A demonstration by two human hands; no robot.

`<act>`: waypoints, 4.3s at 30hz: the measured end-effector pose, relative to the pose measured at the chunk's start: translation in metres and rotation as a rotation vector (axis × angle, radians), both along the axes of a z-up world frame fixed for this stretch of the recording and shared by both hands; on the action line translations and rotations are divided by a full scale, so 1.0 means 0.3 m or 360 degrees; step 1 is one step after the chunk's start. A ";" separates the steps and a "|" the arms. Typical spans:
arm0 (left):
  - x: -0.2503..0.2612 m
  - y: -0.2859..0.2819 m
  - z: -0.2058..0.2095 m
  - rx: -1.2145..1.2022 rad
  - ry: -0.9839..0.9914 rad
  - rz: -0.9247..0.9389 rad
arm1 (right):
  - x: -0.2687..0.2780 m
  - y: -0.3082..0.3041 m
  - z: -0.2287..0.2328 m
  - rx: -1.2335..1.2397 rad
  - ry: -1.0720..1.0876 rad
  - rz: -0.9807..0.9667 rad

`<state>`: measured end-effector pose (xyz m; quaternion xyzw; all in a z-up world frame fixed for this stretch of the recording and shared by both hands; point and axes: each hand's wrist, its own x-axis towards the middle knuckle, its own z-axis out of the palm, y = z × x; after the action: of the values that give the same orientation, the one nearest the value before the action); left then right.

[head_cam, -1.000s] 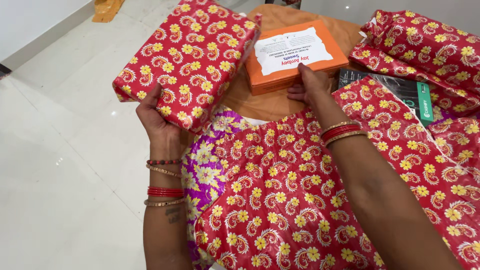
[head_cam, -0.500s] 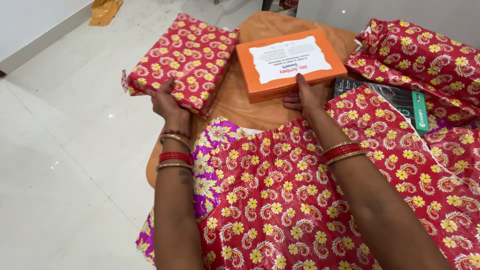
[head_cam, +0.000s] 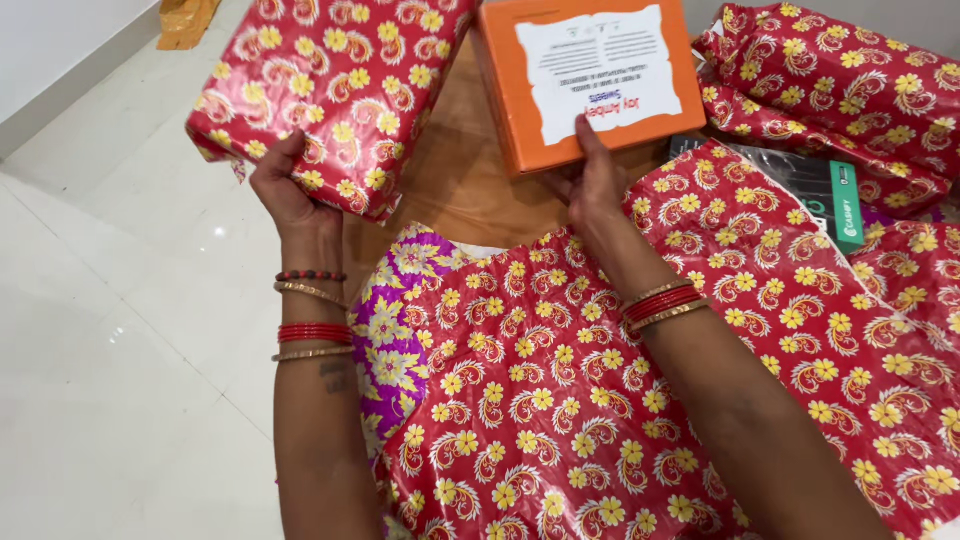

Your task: The person wraps several rectangular boxes using red floral wrapping paper and white tissue paper. They fold the paper around each box, tuck the edges, and place the wrapped items on the table. The person handles multiple boxes one at a time, including a white box and an orange box.

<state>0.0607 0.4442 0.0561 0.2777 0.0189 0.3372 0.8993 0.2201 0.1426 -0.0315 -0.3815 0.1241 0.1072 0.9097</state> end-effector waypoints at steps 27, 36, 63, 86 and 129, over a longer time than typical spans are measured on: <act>0.199 -0.230 -0.164 0.0874 0.1261 0.0003 | -0.261 -0.910 0.591 0.0195 -0.1200 0.0019; 0.158 -0.442 0.098 0.3193 0.2418 0.0801 | -0.432 -0.946 0.595 0.0165 -0.0848 -0.0215; 0.200 -1.015 -0.081 0.3277 0.0608 0.0182 | -0.720 -1.219 0.550 0.0080 -0.1295 -0.0345; 0.449 -0.913 0.453 0.3354 0.0379 0.0608 | -0.792 -1.430 0.590 0.0268 -0.1476 -0.0325; -0.153 -1.230 -0.161 0.3948 0.0250 -0.0704 | -0.686 -1.457 0.416 -0.0216 -0.1421 -0.0707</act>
<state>0.0148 0.0752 0.0078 0.9494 -0.3029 -0.0464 0.0683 0.0142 -0.2946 0.0934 -0.4127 -0.1925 -0.2711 0.8480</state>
